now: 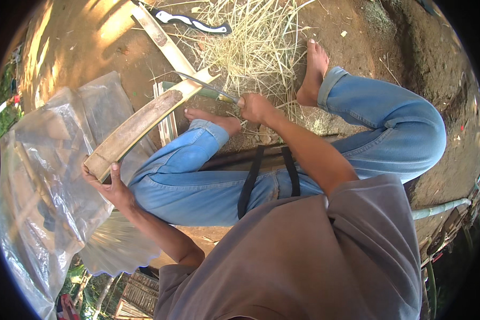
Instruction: The person sits on the ground and uses a knife to shave the outer layer off a piece of bamboo. They hold the bamboo with one hand and scrape the blade along its length to remove the green skin, revealing the lighter wood underneath.
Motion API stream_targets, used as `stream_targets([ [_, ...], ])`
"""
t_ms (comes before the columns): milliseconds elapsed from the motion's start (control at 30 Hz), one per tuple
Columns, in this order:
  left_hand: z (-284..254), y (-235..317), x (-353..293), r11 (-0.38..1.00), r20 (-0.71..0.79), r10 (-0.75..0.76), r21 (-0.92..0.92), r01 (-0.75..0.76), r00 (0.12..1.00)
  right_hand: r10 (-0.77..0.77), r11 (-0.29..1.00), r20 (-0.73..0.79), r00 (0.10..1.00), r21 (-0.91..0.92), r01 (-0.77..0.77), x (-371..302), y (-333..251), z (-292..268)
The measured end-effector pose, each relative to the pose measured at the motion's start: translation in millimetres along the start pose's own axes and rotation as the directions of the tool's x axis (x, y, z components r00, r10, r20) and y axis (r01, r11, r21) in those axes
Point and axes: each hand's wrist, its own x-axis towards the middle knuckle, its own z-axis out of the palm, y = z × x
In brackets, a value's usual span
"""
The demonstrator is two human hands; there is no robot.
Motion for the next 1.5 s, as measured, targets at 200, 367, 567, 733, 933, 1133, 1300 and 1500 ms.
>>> stream_targets([
  [200,3.2,-2.9,3.6,0.998,0.018,-0.001,-0.068,0.002,1.0,0.207,0.971,0.022,0.978,0.116,-0.208,3.6,-27.9,-17.0],
  [367,16.3,15.3,4.2,0.986,-0.031,-0.087,-0.144,0.082,0.996,-0.203,0.954,-0.016,0.979,0.223,0.201,-64.5,-90.0,-12.2],
  [567,14.8,18.3,4.2,0.989,-0.029,-0.037,-0.141,0.032,0.999,0.041,0.99,0.019,0.999,0.137,-0.043,-64.3,-56.1,-25.5],
  [733,20.4,21.3,8.8,0.977,-0.008,-0.097,-0.189,0.094,0.995,-0.112,0.992,-0.095,0.989,0.049,0.117,-57.8,-39.5,5.4],
  [933,14.5,17.2,10.4,0.979,-0.008,-0.072,-0.19,0.069,0.997,0.13,0.988,-0.018,0.991,0.089,-0.128,-33.3,5.1,-1.3],
  [1133,16.8,16.9,11.4,0.978,-0.003,-0.068,-0.199,0.066,0.998,0.262,0.963,0.0,0.965,0.06,-0.262,-21.8,27.7,3.4],
  [1300,24.0,25.6,11.3,0.975,-0.05,-0.132,-0.185,0.12,0.99,-0.039,0.985,-0.057,0.998,0.165,0.048,-52.6,-34.2,-13.9],
  [1500,22.6,17.6,12.4,0.967,-0.096,-0.207,-0.174,0.188,0.974,-0.128,0.985,-0.121,0.984,0.103,0.141,-47.9,-36.7,16.4],
])
